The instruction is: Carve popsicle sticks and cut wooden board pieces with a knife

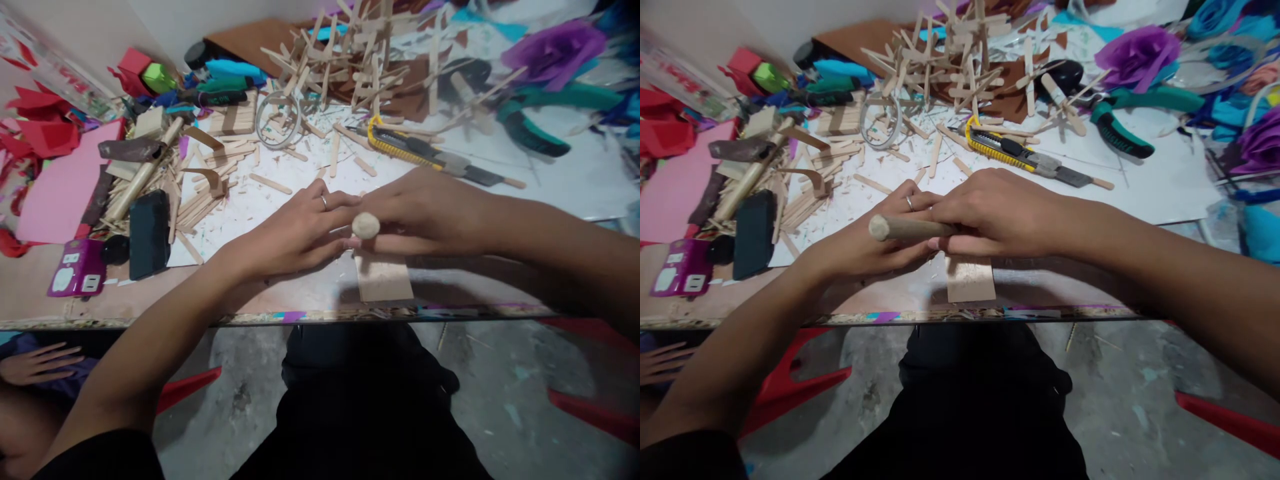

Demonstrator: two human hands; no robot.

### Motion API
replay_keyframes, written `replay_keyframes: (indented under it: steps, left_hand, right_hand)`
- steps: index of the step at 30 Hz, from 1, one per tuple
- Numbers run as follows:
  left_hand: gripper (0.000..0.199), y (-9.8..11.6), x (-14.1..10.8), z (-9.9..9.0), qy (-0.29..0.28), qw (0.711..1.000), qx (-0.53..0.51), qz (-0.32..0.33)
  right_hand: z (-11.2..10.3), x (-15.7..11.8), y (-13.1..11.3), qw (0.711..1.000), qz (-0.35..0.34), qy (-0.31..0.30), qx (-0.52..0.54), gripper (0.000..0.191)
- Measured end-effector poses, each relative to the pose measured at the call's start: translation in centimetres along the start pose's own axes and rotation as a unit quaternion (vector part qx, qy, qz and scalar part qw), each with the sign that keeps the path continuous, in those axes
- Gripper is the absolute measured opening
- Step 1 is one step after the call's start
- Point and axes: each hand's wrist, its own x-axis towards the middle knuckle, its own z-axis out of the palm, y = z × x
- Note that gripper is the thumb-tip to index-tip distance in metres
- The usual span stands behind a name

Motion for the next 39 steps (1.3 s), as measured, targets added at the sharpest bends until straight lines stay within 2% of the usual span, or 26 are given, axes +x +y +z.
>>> replay_keyframes:
  steps: [5,9,28,34,39]
  left_hand:
    - [0.03,-0.1,-0.06,0.15,-0.009,1.0,0.019,0.013]
    - [0.03,-0.2,-0.07,0.22,-0.008,0.999,0.026,0.018]
    - [0.02,-0.66,-0.15,0.44,-0.004,0.999,0.03,0.029]
    - [0.022,-0.67,-0.08,0.35,-0.011,0.999,0.033,0.034]
    - [0.025,-0.72,-0.04,0.34,-0.012,0.999,0.03,0.034]
  right_hand:
    - [-0.19,-0.07,-0.06,0.999,0.004,-0.025,-0.024,0.023]
    - [-0.34,-0.1,-0.17,0.999,0.004,-0.032,-0.029,0.02]
    - [-0.21,0.14,-0.23,0.999,-0.017,-0.018,-0.035,0.034]
    - [-0.24,0.03,-0.2,0.999,-0.002,-0.029,-0.04,0.03]
    - [-0.11,-0.01,-0.07,0.999,0.012,-0.036,-0.033,0.034]
